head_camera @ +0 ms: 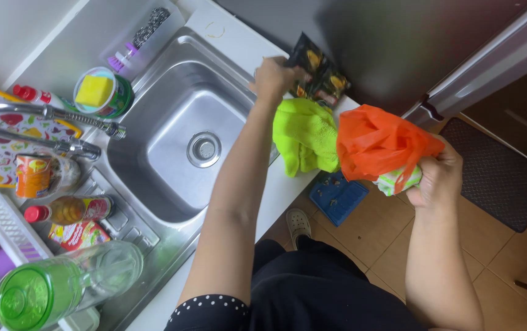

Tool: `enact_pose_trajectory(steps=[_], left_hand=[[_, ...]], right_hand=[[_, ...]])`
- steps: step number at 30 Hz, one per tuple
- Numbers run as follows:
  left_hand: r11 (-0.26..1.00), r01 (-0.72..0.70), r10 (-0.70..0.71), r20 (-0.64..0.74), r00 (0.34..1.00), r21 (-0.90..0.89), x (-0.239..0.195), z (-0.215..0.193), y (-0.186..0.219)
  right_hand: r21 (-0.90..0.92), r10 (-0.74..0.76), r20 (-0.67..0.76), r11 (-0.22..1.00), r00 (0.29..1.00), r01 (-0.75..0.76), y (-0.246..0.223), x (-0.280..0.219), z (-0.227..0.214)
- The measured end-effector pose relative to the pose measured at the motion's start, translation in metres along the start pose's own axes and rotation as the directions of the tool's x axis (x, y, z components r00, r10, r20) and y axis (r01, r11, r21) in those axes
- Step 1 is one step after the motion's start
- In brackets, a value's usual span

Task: Cleaning the kitchen sink, washing various containers, and wiping down the surrounding counter area.

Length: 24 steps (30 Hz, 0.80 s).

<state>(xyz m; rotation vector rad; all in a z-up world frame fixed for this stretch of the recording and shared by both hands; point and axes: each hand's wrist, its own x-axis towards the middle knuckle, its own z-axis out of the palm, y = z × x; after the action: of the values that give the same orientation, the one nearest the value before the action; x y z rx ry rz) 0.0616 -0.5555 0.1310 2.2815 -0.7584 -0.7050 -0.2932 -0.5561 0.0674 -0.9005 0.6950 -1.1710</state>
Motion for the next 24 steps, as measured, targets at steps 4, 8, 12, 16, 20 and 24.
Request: enact_pose_trajectory(steps=[4, 8, 12, 16, 20, 24], left_hand=[[0.642, -0.340, 0.347, -0.135, 0.928, -0.687, 0.043, -0.012, -0.044], [0.615, -0.527, 0.371, -0.375, 0.850, -0.586, -0.014, -0.089, -0.046], [0.742, -0.670, 0.487, -0.685, 0.542, -0.003, -0.118, -0.158, -0.067], [0.692, -0.711, 0.528, -0.760, 0.378, 0.127, -0.232, -0.185, -0.122], [0.808, -0.579, 0.302, -0.765, 0.569, -0.111, -0.357, -0.202, -0.175], [0.869, -0.431, 0.051, -0.821, 0.569, -0.245, -0.465, -0.214, -0.240]], right_hand=[[-0.100, 0.058, 0.109, 0.994, 0.992, -0.047, 0.004, -0.009, 0.031], [-0.161, 0.162, 0.242, 0.979, 0.957, -0.125, 0.011, -0.016, 0.068], [-0.241, 0.264, 0.396, 0.954, 0.880, -0.178, 0.033, -0.028, 0.113], [-0.303, 0.331, 0.578, 0.936, 0.746, -0.181, 0.049, -0.060, 0.162], [-0.366, 0.403, 0.739, 0.913, 0.540, -0.182, 0.065, -0.110, 0.214], [-0.518, 0.507, 0.818, 0.855, 0.272, -0.036, 0.080, -0.180, 0.266]])
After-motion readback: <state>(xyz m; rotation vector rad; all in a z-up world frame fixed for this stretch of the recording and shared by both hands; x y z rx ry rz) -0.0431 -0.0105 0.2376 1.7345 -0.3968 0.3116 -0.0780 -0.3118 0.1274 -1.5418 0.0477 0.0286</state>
